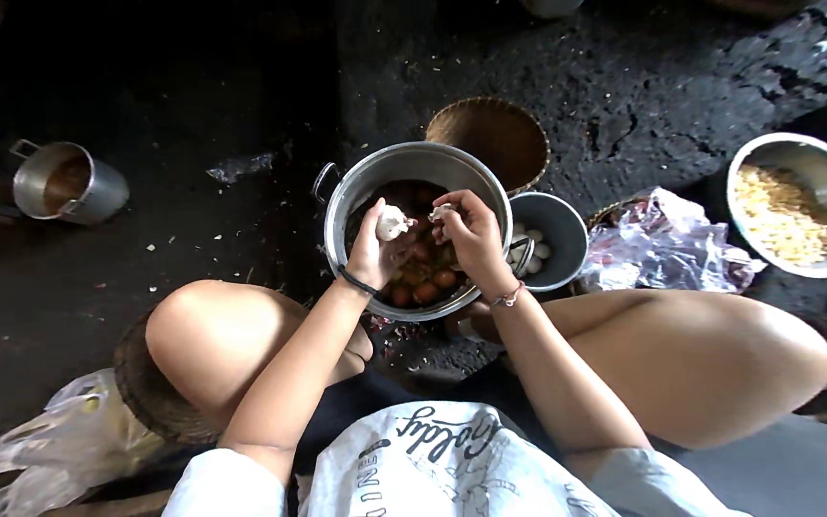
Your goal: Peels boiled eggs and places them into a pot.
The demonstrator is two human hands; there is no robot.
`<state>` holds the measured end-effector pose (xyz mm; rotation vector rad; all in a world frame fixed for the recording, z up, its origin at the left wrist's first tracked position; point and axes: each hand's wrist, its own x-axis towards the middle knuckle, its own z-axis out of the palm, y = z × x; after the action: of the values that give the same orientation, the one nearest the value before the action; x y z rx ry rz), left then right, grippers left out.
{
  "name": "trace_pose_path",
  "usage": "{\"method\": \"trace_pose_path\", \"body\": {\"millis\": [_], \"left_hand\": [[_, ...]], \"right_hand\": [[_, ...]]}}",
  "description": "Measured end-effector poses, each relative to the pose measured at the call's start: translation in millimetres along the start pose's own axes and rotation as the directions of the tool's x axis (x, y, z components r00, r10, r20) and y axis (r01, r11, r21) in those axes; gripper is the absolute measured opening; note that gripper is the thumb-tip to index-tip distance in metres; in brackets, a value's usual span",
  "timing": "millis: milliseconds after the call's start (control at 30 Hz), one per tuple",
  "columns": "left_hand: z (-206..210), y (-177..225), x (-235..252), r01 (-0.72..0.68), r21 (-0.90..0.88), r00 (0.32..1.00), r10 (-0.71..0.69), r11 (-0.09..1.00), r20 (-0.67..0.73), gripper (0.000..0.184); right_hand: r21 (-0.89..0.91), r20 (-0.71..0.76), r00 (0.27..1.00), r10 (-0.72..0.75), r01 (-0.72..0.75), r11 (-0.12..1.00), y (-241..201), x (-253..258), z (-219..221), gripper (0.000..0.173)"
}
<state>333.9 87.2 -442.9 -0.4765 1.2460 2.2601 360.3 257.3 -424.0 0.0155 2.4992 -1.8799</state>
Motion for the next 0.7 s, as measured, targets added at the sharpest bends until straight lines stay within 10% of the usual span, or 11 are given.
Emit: {"method": "trace_pose_path", "body": {"millis": [167,700], "left_hand": [[-3.3,-5.7,8.2,-0.014,0.07,0.997,0.019,0.997,-0.08,0.049],[-4.2,-7.3,14.2,-0.047,0.047,0.998,0.048,0.998,-0.038,0.047]], "right_hand": [[-0.384,0.16,0.984,-0.076,0.133,0.914,8.9,6.6,-2.8,0.028],[-0.209,-0.045,0.988,-0.15,0.137,0.968,23.7,16.8,4.2,0.015]]}}
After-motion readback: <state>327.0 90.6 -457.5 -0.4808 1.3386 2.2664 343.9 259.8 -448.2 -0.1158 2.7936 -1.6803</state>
